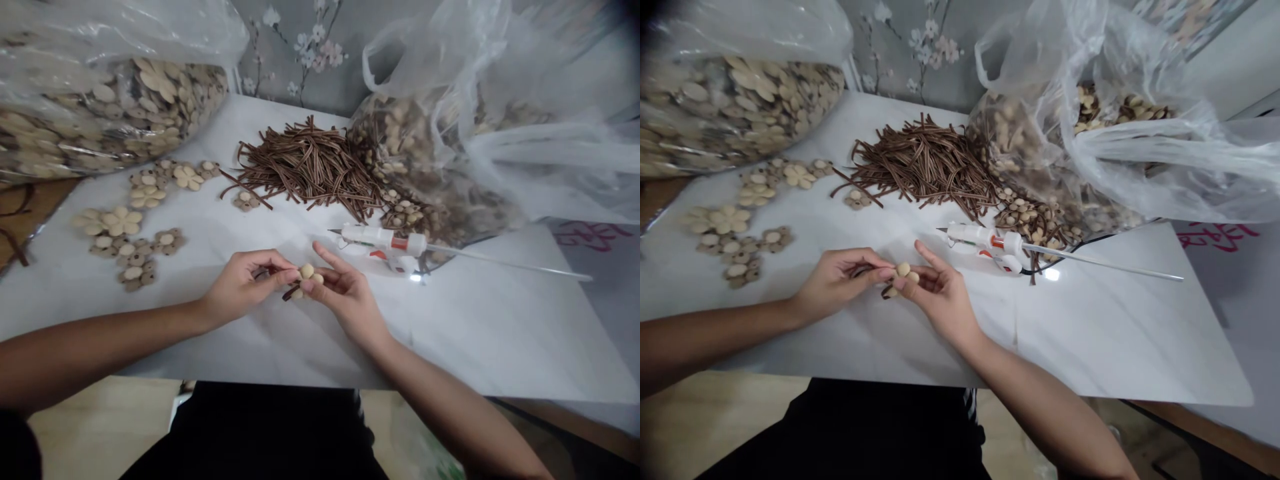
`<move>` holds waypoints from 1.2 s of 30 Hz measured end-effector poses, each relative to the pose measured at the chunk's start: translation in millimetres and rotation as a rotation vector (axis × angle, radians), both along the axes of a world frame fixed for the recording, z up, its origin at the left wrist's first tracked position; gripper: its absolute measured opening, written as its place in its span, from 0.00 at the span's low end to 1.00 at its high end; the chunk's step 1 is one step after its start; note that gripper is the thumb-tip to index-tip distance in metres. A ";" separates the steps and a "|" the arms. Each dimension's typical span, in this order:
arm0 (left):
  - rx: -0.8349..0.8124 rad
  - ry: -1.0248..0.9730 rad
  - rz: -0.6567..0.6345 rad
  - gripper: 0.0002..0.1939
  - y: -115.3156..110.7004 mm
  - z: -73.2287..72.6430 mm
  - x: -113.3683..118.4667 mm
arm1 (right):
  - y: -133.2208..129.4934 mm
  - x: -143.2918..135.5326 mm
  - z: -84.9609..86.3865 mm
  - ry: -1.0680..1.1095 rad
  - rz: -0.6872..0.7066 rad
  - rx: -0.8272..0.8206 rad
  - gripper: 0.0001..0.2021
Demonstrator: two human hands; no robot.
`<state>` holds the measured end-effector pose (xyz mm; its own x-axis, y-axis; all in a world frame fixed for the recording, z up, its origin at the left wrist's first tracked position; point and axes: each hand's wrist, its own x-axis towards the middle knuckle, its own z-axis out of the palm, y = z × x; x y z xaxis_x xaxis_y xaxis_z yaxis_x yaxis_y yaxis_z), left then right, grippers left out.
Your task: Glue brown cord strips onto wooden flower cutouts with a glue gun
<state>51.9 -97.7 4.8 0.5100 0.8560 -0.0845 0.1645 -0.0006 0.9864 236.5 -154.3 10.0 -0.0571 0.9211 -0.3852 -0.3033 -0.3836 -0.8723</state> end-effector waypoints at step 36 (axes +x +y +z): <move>-0.060 -0.258 0.322 0.12 23.5 -6.5 2.9 | -34.6 5.6 -5.4 -1.569 0.525 0.993 0.20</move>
